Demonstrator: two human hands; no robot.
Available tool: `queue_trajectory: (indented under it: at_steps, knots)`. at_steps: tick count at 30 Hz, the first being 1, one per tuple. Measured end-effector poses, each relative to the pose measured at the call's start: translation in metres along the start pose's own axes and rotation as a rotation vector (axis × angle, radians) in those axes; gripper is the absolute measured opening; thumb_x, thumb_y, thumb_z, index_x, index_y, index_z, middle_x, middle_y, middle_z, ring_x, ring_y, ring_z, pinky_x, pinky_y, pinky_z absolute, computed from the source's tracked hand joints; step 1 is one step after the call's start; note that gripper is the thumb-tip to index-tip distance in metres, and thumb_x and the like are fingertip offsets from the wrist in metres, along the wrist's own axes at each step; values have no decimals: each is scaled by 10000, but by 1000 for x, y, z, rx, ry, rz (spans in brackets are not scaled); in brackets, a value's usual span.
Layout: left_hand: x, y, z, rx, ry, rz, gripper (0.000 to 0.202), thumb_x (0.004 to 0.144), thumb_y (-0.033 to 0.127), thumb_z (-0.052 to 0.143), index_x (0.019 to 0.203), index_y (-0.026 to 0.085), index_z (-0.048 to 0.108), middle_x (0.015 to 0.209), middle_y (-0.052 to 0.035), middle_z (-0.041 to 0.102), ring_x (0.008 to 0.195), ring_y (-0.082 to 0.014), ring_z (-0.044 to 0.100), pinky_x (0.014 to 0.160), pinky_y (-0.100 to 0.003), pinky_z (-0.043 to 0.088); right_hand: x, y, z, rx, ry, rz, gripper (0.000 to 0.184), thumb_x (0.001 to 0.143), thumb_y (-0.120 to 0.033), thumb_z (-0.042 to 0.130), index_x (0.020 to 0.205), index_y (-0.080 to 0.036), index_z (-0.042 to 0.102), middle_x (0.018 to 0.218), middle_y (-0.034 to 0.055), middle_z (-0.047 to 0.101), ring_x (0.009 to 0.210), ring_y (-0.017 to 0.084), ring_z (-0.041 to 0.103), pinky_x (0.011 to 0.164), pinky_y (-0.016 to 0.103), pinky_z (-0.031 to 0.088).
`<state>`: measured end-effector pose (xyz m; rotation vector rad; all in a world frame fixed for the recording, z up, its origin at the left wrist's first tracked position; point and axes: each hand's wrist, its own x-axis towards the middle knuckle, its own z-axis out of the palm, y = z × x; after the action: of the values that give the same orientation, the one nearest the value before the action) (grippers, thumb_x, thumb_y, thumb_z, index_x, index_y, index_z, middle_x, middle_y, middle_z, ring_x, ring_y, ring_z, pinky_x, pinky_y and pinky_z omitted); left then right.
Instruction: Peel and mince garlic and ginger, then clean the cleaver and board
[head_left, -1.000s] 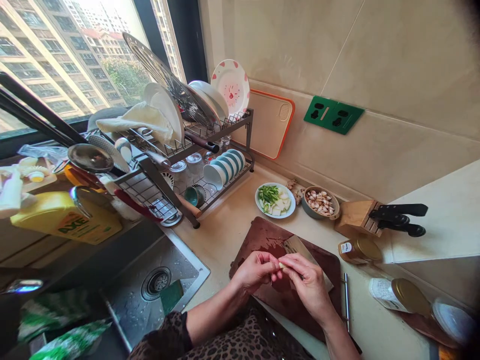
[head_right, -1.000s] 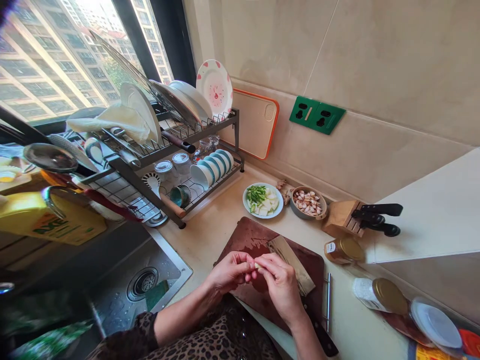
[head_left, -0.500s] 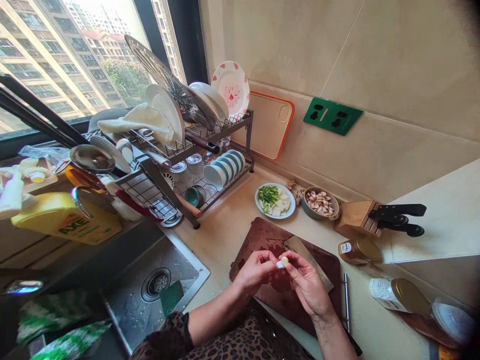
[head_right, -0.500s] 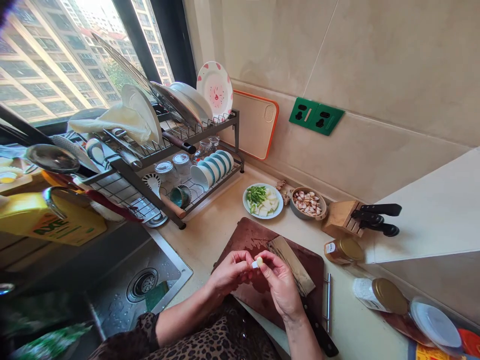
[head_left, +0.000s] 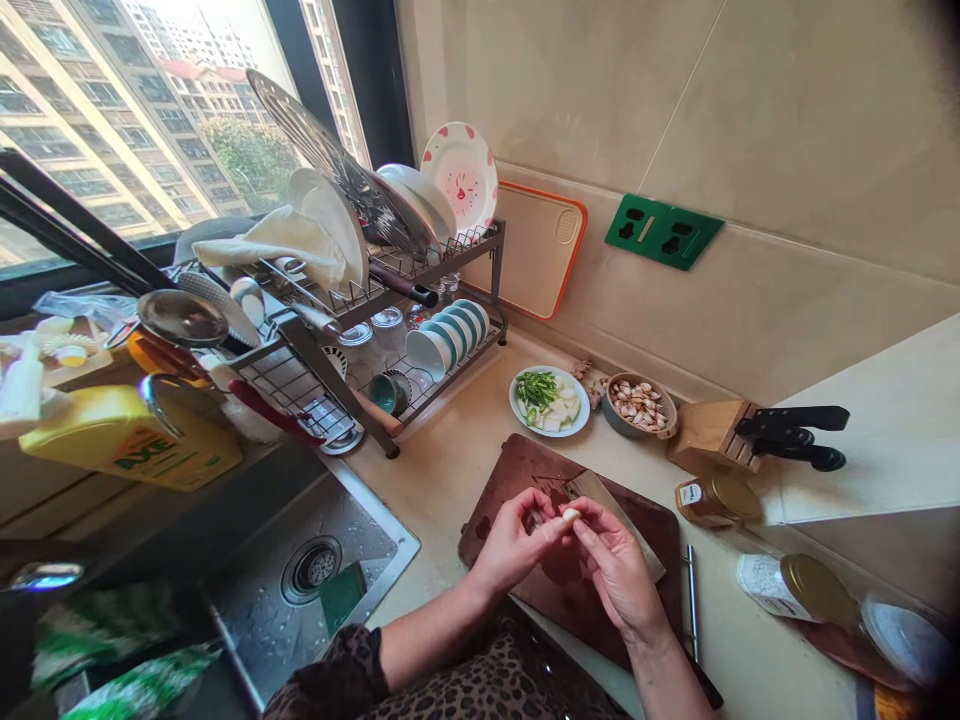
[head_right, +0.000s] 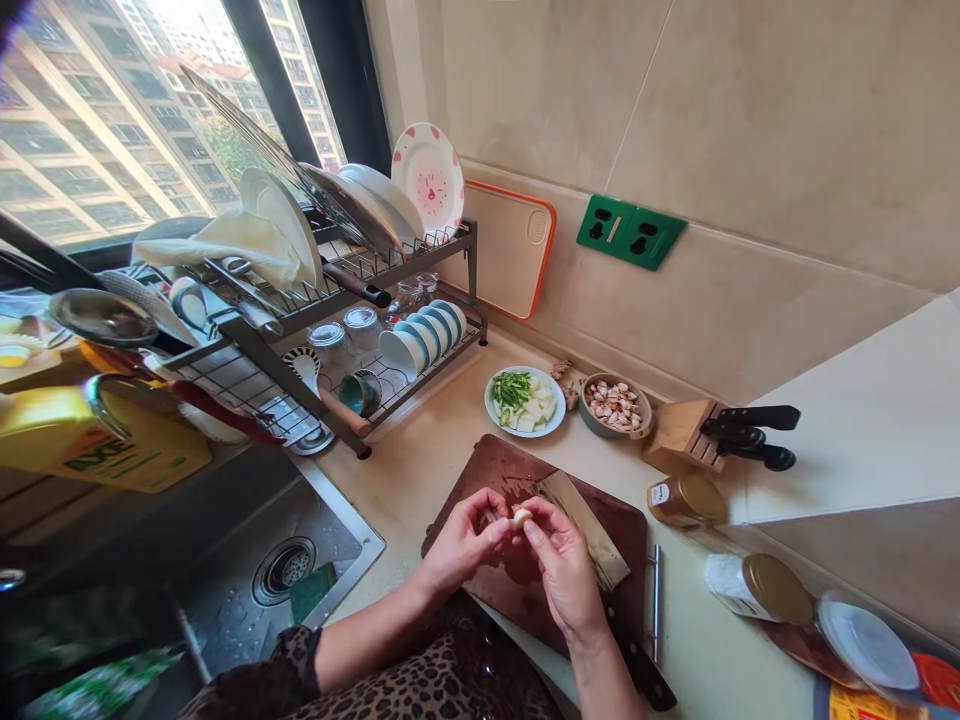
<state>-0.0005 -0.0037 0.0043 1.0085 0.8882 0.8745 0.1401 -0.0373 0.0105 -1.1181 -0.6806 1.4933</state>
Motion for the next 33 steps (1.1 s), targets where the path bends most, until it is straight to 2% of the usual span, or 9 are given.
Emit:
queue_trajectory:
  at_steps: [3, 5, 8, 12, 17, 26, 30, 33]
  knots:
    - [-1, -5, -1, 82, 49, 65, 430, 620, 482, 769, 803, 167, 541, 693, 18, 566, 582, -93, 483, 523, -190, 369, 0, 3, -1, -86, 51, -45, 262, 722, -341, 756, 953, -245, 677, 918, 13, 708, 804, 169, 659, 781, 310, 523]
    - [-1, -7, -2, 108, 50, 59, 387, 658, 485, 741, 772, 163, 558, 664, 18, 560, 574, -98, 482, 526, -196, 372, 0, 4, -2, -94, 64, -51, 274, 710, -340, 766, 952, -244, 683, 916, 12, 709, 822, 169, 654, 787, 303, 521]
    - [0, -5, -3, 88, 18, 35, 361, 716, 494, 686, 733, 157, 559, 628, 17, 547, 540, -92, 464, 510, -198, 357, 0, 2, 0, -25, 86, -11, 288, 663, -333, 802, 917, -239, 702, 881, 9, 712, 770, 144, 643, 725, 265, 527]
    - [0, 1, -3, 31, -11, 10, 369, 705, 488, 697, 726, 156, 538, 615, 25, 537, 505, -75, 434, 488, -190, 329, 1, -1, -1, 78, 85, 56, 306, 613, -305, 836, 885, -222, 722, 851, 14, 711, 723, 119, 623, 654, 227, 520]
    - [-1, 2, -3, 10, -35, -19, 361, 717, 483, 681, 747, 155, 534, 631, 22, 539, 504, -71, 443, 479, -182, 336, 1, -1, -6, 111, 66, 109, 301, 628, -276, 831, 901, -216, 718, 836, 8, 703, 699, 101, 613, 601, 194, 501]
    - [3, 1, -3, -42, 102, -17, 229, 745, 345, 612, 725, 188, 446, 641, 40, 534, 470, -59, 436, 414, -153, 339, -2, -4, -8, 277, 24, 240, 303, 620, -256, 837, 890, -202, 711, 776, -7, 673, 634, 83, 599, 561, 189, 494]
    - [2, 6, -3, -62, 66, -14, 189, 750, 335, 586, 849, 183, 532, 666, 34, 560, 464, -65, 446, 402, -158, 356, -4, -5, -9, 244, 39, 232, 299, 614, -281, 839, 878, -229, 708, 794, -10, 678, 707, 131, 652, 609, 236, 533]
    - [0, 7, -2, -19, 31, -64, 232, 766, 382, 578, 800, 153, 593, 650, 16, 557, 457, -61, 434, 396, -161, 343, -5, -5, -9, 167, 49, 163, 291, 613, -287, 837, 870, -230, 712, 804, -8, 678, 737, 139, 656, 653, 251, 538]
